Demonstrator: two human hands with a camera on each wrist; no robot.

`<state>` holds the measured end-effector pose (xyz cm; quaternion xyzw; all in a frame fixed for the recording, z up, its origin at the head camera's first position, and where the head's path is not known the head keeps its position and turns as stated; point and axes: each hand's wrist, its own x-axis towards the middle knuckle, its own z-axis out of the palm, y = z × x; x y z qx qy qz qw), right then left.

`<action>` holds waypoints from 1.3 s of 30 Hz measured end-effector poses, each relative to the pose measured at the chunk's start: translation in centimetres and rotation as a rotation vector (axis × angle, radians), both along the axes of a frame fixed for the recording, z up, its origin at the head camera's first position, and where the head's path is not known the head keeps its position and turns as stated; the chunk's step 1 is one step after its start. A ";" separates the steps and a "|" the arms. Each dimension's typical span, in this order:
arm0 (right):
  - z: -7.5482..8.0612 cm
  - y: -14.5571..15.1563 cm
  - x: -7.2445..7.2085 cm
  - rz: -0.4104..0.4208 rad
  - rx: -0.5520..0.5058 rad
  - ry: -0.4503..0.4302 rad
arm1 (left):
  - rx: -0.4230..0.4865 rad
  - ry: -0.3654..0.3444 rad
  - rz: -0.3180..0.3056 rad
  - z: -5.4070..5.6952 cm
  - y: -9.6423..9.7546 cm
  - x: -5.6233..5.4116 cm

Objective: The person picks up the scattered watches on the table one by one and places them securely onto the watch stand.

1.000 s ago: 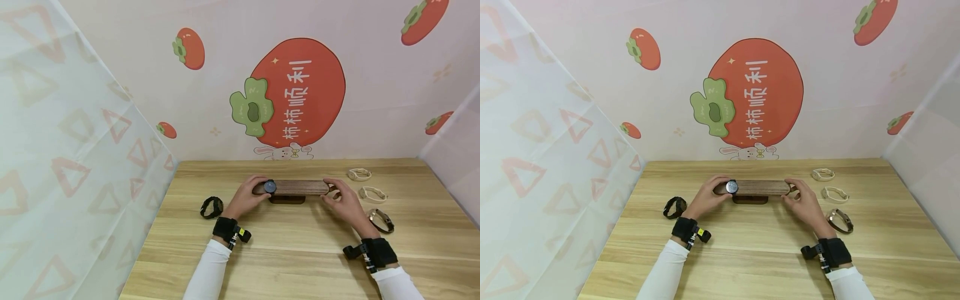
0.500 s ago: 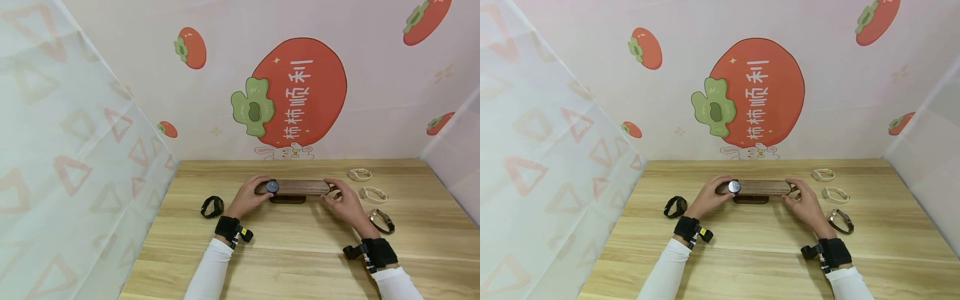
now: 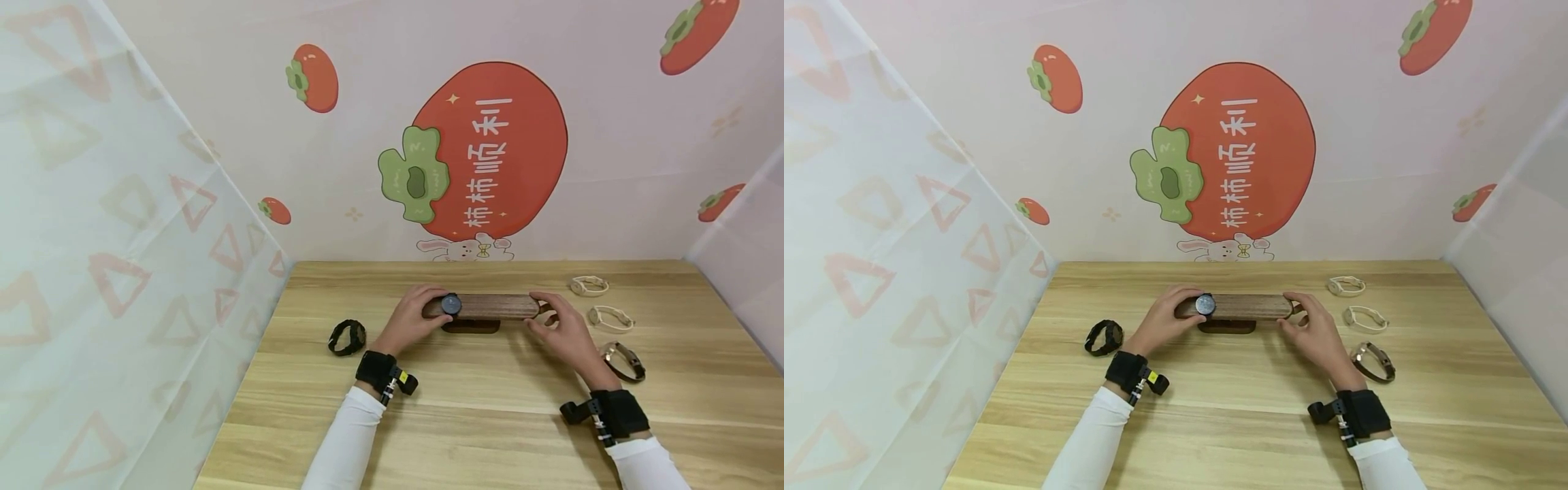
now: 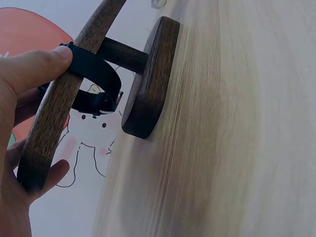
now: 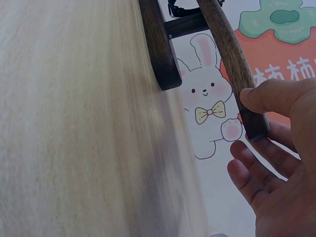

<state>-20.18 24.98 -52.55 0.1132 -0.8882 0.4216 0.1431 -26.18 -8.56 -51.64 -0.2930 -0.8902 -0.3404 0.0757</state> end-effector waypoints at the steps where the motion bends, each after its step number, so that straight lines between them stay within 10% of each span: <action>1: 0.0 0.0 0.0 0.001 0.000 0.001 | -0.004 0.006 -0.001 0.0 0.1 0.0; 39: 0.1 0.1 0.0 -0.003 0.002 -0.004 | -0.198 0.106 0.038 1.3 1.6 0.1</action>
